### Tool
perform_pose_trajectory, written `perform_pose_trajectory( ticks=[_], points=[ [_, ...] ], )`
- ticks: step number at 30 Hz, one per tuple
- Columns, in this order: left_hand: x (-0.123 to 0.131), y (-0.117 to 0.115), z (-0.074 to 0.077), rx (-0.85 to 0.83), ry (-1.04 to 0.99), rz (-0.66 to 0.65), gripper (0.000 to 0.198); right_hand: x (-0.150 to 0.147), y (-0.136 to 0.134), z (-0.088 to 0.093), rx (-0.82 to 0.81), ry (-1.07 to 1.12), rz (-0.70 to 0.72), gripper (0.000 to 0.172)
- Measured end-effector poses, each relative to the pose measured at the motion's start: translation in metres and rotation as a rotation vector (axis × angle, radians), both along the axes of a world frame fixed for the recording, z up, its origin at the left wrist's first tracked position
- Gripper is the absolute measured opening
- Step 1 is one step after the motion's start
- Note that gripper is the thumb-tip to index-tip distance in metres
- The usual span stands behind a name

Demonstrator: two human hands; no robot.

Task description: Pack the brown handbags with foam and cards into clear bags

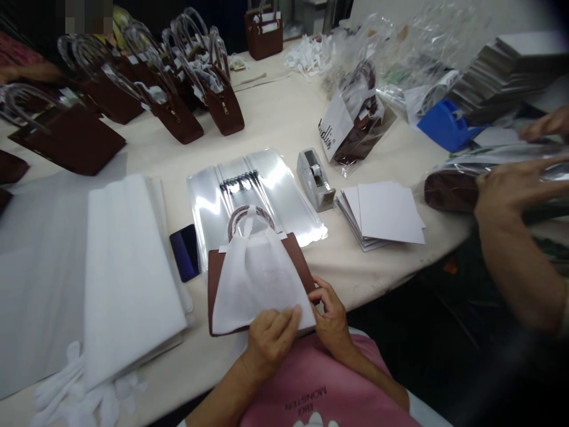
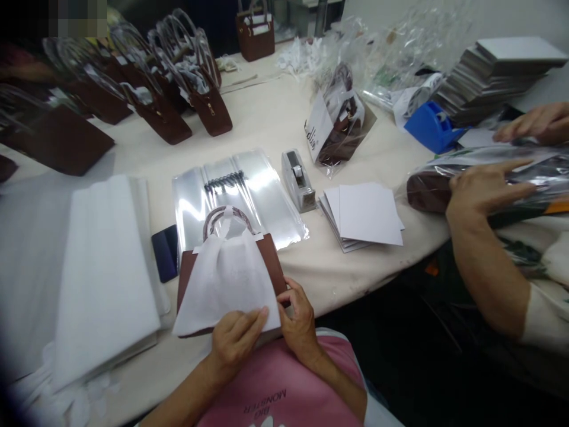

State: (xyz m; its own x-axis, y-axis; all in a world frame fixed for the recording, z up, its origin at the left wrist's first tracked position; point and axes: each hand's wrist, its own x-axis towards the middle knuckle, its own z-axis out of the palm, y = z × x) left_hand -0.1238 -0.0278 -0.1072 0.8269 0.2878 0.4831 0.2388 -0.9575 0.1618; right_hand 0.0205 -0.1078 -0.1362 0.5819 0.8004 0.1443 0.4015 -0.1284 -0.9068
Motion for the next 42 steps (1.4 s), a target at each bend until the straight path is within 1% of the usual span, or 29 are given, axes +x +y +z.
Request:
perform_pose_trajectory(
  ticks=[3,5,8,11,14,17,21,23,24,25,26,28,29,30,31,32,34,36,38,40,42],
  points=[
    [-0.003,0.001,-0.012,0.033,0.069,-0.021,0.031,0.001,0.000,-0.007,-0.025,0.101,-0.014,0.006],
    [-0.008,0.002,-0.016,0.035,0.093,-0.050,0.031,0.003,-0.001,-0.011,-0.028,0.189,0.007,0.009],
    [-0.013,0.003,-0.016,0.028,0.137,-0.067,0.033,0.005,-0.002,-0.016,-0.028,0.289,0.034,0.016],
    [-0.010,0.000,-0.013,0.032,0.165,-0.018,0.034,0.009,-0.001,-0.015,-0.049,0.372,0.047,0.017],
    [-0.003,-0.003,-0.012,0.029,0.146,0.041,0.032,0.012,0.001,-0.012,-0.071,0.472,0.055,0.018],
    [-0.001,-0.005,-0.015,0.022,0.102,0.021,0.031,0.012,0.002,-0.011,-0.088,0.552,0.071,0.018],
    [-0.008,-0.006,-0.020,0.054,0.133,-0.012,0.033,0.009,0.000,-0.008,-0.108,0.560,0.077,0.020],
    [-0.012,-0.007,-0.022,0.060,0.172,0.014,0.035,0.017,0.003,-0.004,-0.146,0.529,0.127,0.021],
    [-0.013,-0.008,-0.023,0.058,0.186,0.025,0.036,0.026,0.007,0.001,-0.163,0.497,0.141,0.021],
    [-0.014,-0.009,-0.023,0.056,0.191,0.031,0.037,0.038,0.014,0.006,-0.170,0.449,0.131,0.022],
    [-0.015,-0.010,-0.024,0.052,0.189,0.039,0.038,0.055,0.023,0.013,-0.161,0.389,0.085,0.023],
    [-0.015,-0.012,-0.026,0.047,0.156,0.058,0.039,0.097,0.052,0.030,-0.113,0.265,-0.092,0.025],
    [-0.015,-0.012,-0.027,0.048,0.124,0.067,0.039,0.120,0.070,0.039,-0.081,0.237,-0.190,0.025],
    [-0.015,-0.012,-0.028,0.051,0.089,0.077,0.040,0.143,0.089,0.048,-0.084,0.258,-0.252,0.024],
    [-0.014,-0.011,-0.029,0.054,0.060,0.085,0.040,0.165,0.110,0.054,-0.122,0.330,-0.295,0.022],
    [-0.014,-0.010,-0.030,0.054,0.041,0.088,0.040,0.183,0.130,0.059,-0.141,0.361,-0.308,0.021],
    [-0.014,-0.009,-0.030,0.045,0.030,0.092,0.041,0.211,0.167,0.063,-0.215,0.419,-0.312,0.020],
    [-0.014,-0.008,-0.029,0.032,0.037,0.096,0.041,0.226,0.196,0.060,-0.325,0.479,-0.308,0.018],
    [-0.014,-0.008,-0.027,0.028,0.029,0.101,0.041,0.232,0.216,0.055,-0.443,0.535,-0.301,0.020],
    [-0.014,-0.008,-0.025,0.026,0.013,0.107,0.041,0.233,0.229,0.052,-0.540,0.578,-0.284,0.022],
    [-0.013,-0.007,-0.024,0.016,-0.009,0.108,0.041,0.234,0.234,0.052,-0.603,0.606,-0.259,0.021]
  ],
)
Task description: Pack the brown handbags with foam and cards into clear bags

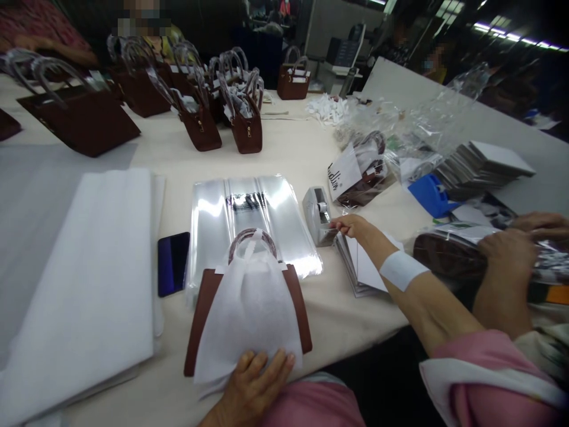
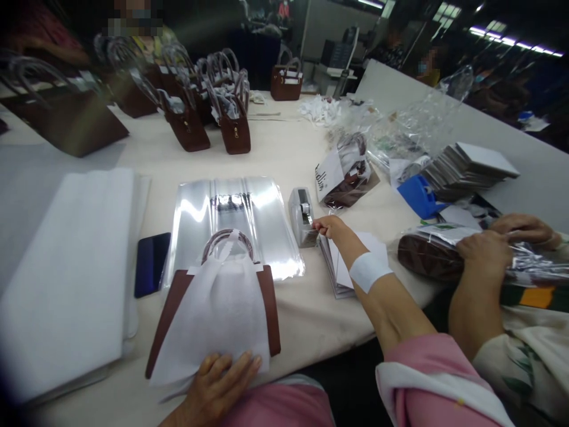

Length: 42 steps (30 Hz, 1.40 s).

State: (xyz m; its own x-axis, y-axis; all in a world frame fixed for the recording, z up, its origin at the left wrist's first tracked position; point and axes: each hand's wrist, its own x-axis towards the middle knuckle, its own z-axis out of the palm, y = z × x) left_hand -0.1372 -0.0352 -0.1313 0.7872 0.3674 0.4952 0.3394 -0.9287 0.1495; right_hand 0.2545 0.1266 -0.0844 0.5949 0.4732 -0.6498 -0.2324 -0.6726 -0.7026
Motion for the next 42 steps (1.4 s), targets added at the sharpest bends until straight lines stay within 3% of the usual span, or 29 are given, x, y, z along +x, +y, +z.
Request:
perform_pose_trajectory(
  ticks=[3,6,11,16,21,25,28,30,33,35,42],
  points=[
    [0.000,0.001,0.000,-0.018,-0.021,-0.008,0.040,0.003,-0.010,0.004,-0.011,0.037,0.046,0.015],
    [-0.001,0.003,-0.002,-0.019,-0.014,-0.029,0.037,0.001,-0.038,0.003,0.020,0.056,0.077,0.010],
    [-0.001,0.005,-0.007,-0.011,-0.060,-0.062,0.031,-0.015,-0.074,-0.025,0.031,0.028,0.035,0.012],
    [0.001,0.008,-0.003,-0.028,-0.039,-0.106,0.032,-0.025,-0.063,-0.053,0.031,-0.065,-0.064,0.018],
    [-0.001,0.007,-0.002,-0.030,0.000,-0.122,0.030,-0.034,-0.062,-0.051,0.016,-0.124,-0.123,0.018],
    [-0.005,0.004,-0.006,-0.056,0.028,-0.121,0.025,-0.079,-0.101,-0.024,0.128,-0.141,-0.073,0.014],
    [-0.006,0.003,-0.008,-0.068,0.015,-0.116,0.024,-0.132,-0.155,0.001,0.251,-0.099,0.044,0.018],
    [-0.006,0.004,-0.008,-0.061,0.015,-0.129,0.027,-0.167,-0.194,0.010,0.312,0.017,0.197,0.022],
    [-0.006,0.006,-0.006,-0.063,0.012,-0.142,0.029,-0.207,-0.237,0.007,0.272,0.167,0.266,0.022],
    [-0.005,0.007,-0.005,-0.070,0.014,-0.145,0.029,-0.224,-0.252,-0.002,0.244,0.206,0.257,0.022],
    [-0.004,0.008,-0.004,-0.045,-0.002,-0.167,0.026,-0.240,-0.257,-0.020,0.223,0.196,0.241,0.023]
  ],
)
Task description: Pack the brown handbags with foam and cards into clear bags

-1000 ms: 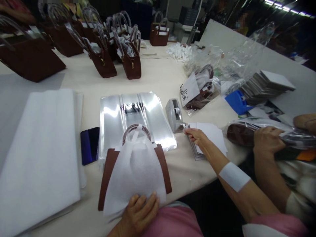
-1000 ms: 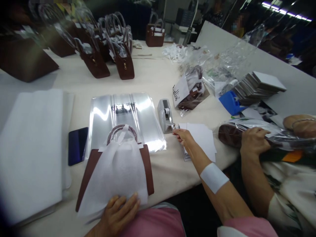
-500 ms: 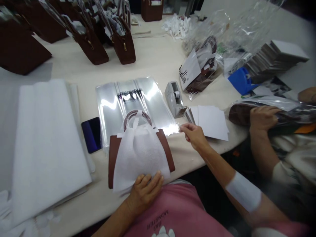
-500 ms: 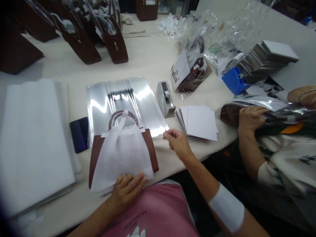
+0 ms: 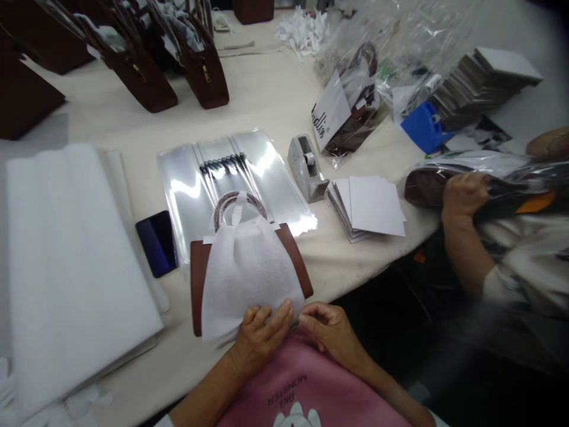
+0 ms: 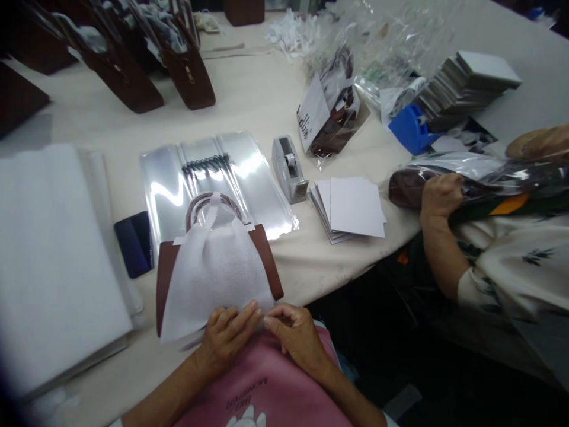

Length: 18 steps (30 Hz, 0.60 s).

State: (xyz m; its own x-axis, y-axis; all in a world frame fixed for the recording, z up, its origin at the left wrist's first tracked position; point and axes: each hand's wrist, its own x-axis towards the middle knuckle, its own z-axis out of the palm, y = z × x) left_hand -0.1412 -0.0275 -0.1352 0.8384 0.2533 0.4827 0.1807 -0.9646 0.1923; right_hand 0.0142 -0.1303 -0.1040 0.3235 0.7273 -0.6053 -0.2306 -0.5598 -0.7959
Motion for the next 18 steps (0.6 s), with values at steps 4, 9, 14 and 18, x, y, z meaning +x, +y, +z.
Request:
perform_pose_trajectory(
  ticks=[4,9,14,18],
  points=[
    [-0.003,0.000,-0.004,0.006,0.016,-0.033,0.024,-0.002,0.003,-0.001,-0.010,-0.049,-0.008,0.025],
    [-0.003,0.000,-0.003,0.022,0.052,-0.051,0.022,-0.006,0.008,-0.002,-0.003,-0.057,-0.069,0.025],
    [0.001,0.000,0.001,0.036,0.101,-0.026,0.022,-0.014,0.009,0.001,-0.039,-0.053,-0.109,0.026],
    [0.003,0.000,0.005,0.002,0.095,-0.015,0.023,-0.020,0.003,0.004,-0.085,0.034,-0.221,0.029]
  ],
)
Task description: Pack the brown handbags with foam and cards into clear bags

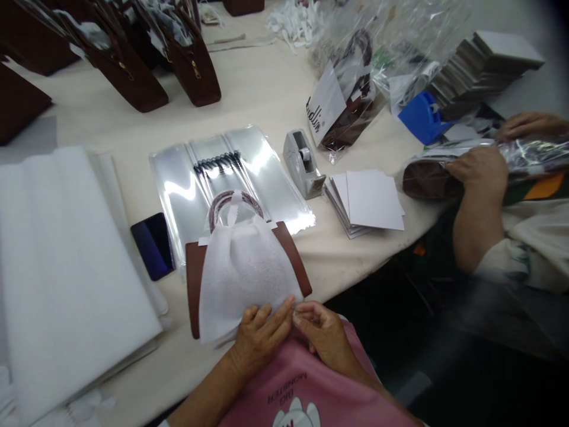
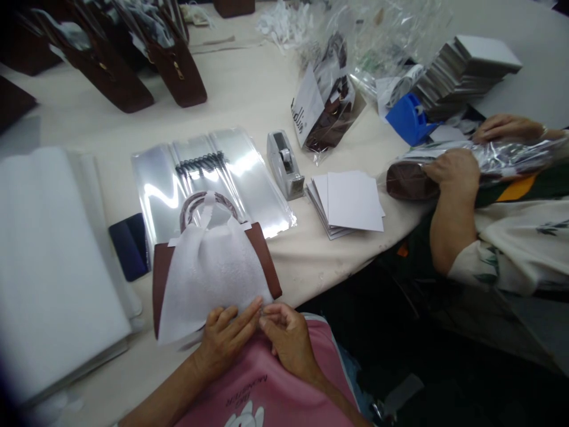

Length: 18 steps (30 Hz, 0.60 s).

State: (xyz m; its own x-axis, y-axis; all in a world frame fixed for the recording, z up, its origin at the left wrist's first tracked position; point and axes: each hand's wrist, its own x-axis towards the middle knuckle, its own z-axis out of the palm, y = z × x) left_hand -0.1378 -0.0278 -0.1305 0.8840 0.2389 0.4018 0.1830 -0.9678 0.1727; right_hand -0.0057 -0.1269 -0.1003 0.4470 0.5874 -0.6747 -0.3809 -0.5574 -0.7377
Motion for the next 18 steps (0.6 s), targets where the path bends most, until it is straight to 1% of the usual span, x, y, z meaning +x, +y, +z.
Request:
perform_pose_trajectory(
  ticks=[3,6,10,13,15,18],
  points=[
    [0.001,0.000,0.002,-0.014,0.011,-0.001,0.022,0.000,-0.003,-0.003,0.004,0.052,-0.076,0.040],
    [0.001,0.000,0.002,-0.009,0.018,-0.007,0.023,0.001,-0.003,-0.015,0.028,0.040,-0.079,0.037],
    [0.001,0.000,0.001,0.013,0.031,0.001,0.027,-0.001,-0.002,-0.035,0.048,-0.148,-0.063,0.030],
    [0.001,0.002,0.000,0.022,0.050,-0.020,0.032,-0.004,0.000,-0.045,0.040,-0.272,-0.041,0.025],
    [0.000,0.002,0.001,0.025,0.052,-0.024,0.032,-0.004,0.002,-0.050,0.014,-0.352,-0.017,0.023],
    [0.000,0.000,0.001,0.029,0.047,-0.004,0.032,0.001,0.001,-0.057,-0.072,-0.499,0.037,0.023]
  ],
)
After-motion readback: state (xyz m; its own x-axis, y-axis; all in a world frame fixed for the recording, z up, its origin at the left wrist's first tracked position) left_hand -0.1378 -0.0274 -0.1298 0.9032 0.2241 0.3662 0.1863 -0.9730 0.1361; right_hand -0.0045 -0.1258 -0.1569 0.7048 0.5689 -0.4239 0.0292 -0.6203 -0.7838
